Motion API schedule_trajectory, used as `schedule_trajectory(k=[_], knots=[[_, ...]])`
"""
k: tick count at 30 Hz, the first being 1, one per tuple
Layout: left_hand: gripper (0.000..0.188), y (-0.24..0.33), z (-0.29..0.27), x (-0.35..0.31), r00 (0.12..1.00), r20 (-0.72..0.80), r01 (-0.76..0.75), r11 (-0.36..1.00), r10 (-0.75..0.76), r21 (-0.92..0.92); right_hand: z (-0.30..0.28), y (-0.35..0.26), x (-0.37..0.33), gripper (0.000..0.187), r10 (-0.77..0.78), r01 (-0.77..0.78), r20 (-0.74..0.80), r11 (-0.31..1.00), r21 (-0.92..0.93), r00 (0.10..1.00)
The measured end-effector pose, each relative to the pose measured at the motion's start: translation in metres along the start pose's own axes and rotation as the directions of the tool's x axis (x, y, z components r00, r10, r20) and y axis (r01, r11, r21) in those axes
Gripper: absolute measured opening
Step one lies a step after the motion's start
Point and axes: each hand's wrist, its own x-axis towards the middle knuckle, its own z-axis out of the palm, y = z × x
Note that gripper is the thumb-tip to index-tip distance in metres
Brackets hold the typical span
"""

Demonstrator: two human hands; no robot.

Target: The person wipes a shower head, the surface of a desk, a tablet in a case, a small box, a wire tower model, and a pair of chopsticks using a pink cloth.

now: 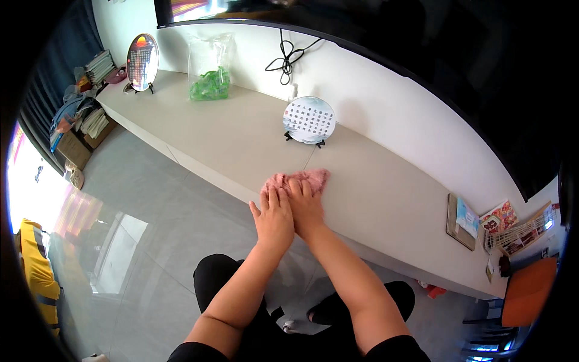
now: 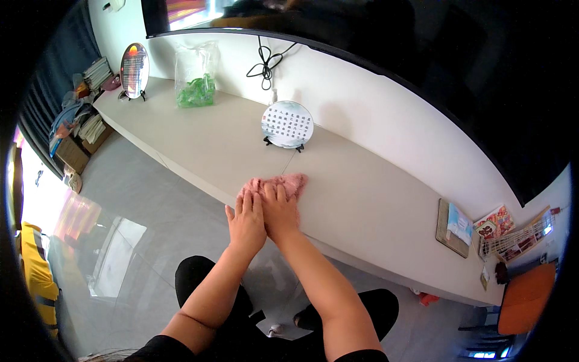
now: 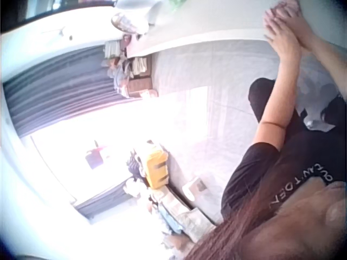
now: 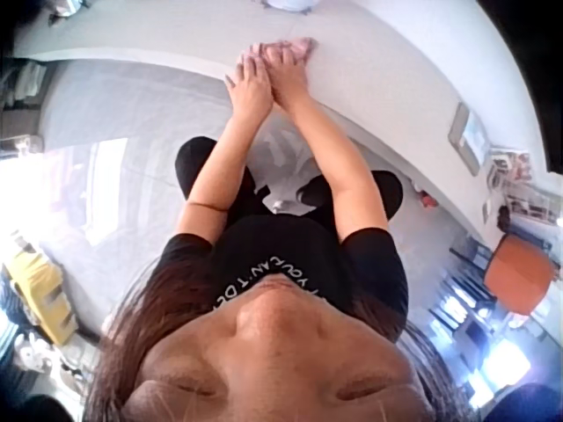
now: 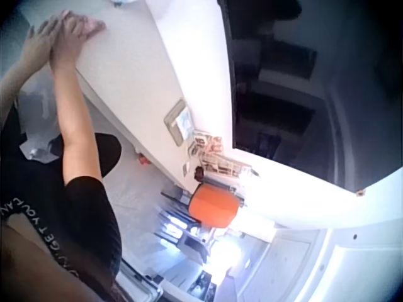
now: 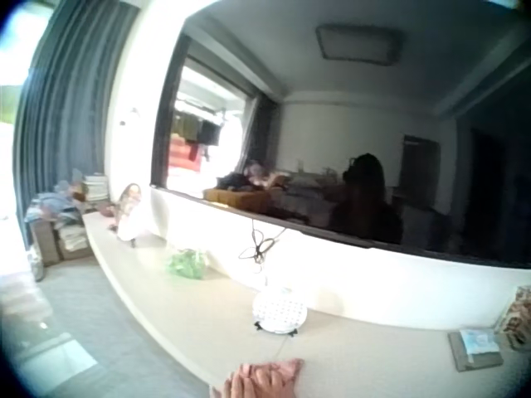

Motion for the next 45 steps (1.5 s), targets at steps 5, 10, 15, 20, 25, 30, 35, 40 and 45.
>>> schedule_trajectory(k=[5,10,15,20,25,30,35,40,45], knots=[[0.063,-0.011,-0.001,0.004,0.998,-0.058,0.029,0.999,-0.030,-0.021,0.020,-0.007,0.012,0.036,-0.015,0.014,-0.011,0.999,-0.033,1.000],[0.052,-0.002,-0.010,-0.005,0.996,-0.008,-0.089,0.955,0.090,-0.282,0.005,0.005,-0.030,0.037,0.025,-0.017,-0.097,0.997,0.079,0.995],[0.047,0.017,-0.020,-0.012,0.905,0.183,-0.156,0.699,0.385,-0.698,-0.037,0.060,-0.097,0.038,-0.012,0.021,-0.069,0.990,0.139,0.998],[0.056,0.036,0.012,-0.032,0.845,0.019,-0.393,0.646,0.534,-0.655,-0.066,0.107,-0.123,0.041,0.179,-0.182,0.032,0.968,0.172,0.983],[0.042,0.053,0.023,-0.041,0.891,-0.059,-0.441,0.829,0.449,-0.345,-0.067,0.102,-0.125,0.048,0.195,-0.191,-0.053,0.979,0.075,0.979],[0.034,0.053,0.018,-0.038,0.888,-0.130,-0.460,0.855,0.441,-0.238,-0.049,0.126,-0.123,0.043,0.131,-0.130,-0.053,0.991,0.013,0.990],[0.035,0.059,0.028,-0.037,0.877,-0.183,-0.479,0.845,0.445,-0.239,-0.035,0.156,-0.104,0.032,0.196,-0.202,-0.168,0.979,-0.020,0.966],[0.019,0.051,0.034,-0.025,0.882,-0.238,-0.468,0.817,0.407,-0.337,-0.060,0.101,-0.112,0.024,0.022,-0.009,-0.056,0.975,0.223,0.998],[0.016,0.065,0.029,-0.021,0.865,-0.290,-0.499,0.771,0.411,-0.395,-0.037,0.225,-0.134,0.029,0.463,-0.465,-0.039,0.879,-0.105,0.885]])
